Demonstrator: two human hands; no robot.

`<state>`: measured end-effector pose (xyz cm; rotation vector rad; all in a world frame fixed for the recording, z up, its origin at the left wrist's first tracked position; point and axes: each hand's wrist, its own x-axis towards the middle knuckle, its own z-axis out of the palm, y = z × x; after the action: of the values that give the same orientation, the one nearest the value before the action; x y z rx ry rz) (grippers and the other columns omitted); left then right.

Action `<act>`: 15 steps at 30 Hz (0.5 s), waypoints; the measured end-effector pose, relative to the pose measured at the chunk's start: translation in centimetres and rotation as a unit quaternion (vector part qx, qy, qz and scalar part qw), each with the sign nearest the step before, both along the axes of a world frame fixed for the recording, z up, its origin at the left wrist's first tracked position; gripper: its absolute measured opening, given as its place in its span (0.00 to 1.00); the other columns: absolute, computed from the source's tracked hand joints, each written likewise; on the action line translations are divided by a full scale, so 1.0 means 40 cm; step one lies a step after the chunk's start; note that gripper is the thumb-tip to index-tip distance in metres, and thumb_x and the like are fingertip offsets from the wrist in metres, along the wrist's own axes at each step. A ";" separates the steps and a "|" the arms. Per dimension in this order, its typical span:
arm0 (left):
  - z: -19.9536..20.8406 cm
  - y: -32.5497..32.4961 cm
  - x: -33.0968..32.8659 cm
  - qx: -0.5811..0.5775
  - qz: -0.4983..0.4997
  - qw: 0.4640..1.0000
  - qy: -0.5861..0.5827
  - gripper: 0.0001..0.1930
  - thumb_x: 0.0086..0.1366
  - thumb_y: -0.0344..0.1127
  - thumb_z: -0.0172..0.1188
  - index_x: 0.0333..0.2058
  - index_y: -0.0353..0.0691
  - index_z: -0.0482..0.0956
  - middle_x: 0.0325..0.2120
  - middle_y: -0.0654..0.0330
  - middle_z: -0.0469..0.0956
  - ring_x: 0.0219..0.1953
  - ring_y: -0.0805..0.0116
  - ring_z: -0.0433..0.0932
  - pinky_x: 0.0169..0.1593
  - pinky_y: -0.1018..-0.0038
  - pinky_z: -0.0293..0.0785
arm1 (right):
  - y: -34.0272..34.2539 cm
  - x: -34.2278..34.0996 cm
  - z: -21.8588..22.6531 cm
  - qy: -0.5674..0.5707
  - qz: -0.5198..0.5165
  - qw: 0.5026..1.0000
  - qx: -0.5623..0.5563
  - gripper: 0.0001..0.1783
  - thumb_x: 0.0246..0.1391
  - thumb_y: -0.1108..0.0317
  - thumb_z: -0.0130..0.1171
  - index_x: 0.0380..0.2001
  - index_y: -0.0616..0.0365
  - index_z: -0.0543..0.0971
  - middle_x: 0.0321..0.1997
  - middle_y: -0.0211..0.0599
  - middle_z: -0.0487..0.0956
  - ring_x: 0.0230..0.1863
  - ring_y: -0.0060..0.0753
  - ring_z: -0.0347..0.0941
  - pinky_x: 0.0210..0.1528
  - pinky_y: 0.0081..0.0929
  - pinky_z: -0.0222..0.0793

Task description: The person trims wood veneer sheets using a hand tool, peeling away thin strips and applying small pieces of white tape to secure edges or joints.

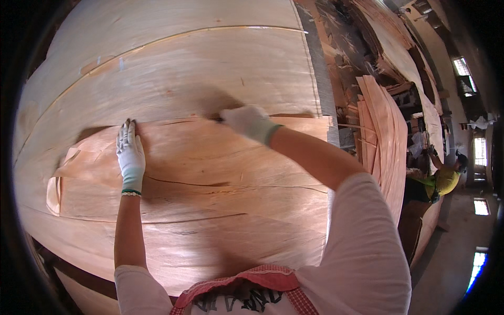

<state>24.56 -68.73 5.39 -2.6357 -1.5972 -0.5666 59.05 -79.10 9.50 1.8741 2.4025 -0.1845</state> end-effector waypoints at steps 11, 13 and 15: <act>0.035 0.007 0.012 -0.012 -0.003 1.000 0.020 0.23 0.68 0.32 0.47 0.61 0.42 0.65 0.63 0.55 0.63 0.65 0.53 0.60 0.67 0.62 0.56 | -0.519 0.690 0.027 -0.068 -0.217 0.970 -0.080 0.14 0.63 0.57 0.48 0.43 0.56 0.71 0.37 0.47 0.81 0.34 0.41 0.81 0.36 0.43 0.75; 0.036 0.013 0.027 -0.013 0.001 1.000 0.017 0.23 0.67 0.32 0.47 0.61 0.41 0.65 0.63 0.55 0.64 0.65 0.53 0.60 0.67 0.62 0.56 | -0.626 0.789 0.010 -0.135 -0.287 0.944 -0.084 0.14 0.62 0.58 0.49 0.43 0.56 0.71 0.37 0.45 0.82 0.36 0.41 0.81 0.38 0.42 0.75; 0.045 0.020 0.028 -0.016 0.001 1.000 0.011 0.22 0.67 0.33 0.47 0.60 0.40 0.66 0.62 0.53 0.64 0.64 0.53 0.61 0.67 0.62 0.57 | -0.667 0.837 0.044 -0.243 -0.344 0.894 -0.152 0.13 0.61 0.58 0.51 0.42 0.56 0.72 0.36 0.42 0.82 0.36 0.40 0.81 0.34 0.39 0.76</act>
<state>25.69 -67.95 7.19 -2.6519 -1.6166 -0.5138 92.52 -105.78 11.27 2.1919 1.2504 -0.1046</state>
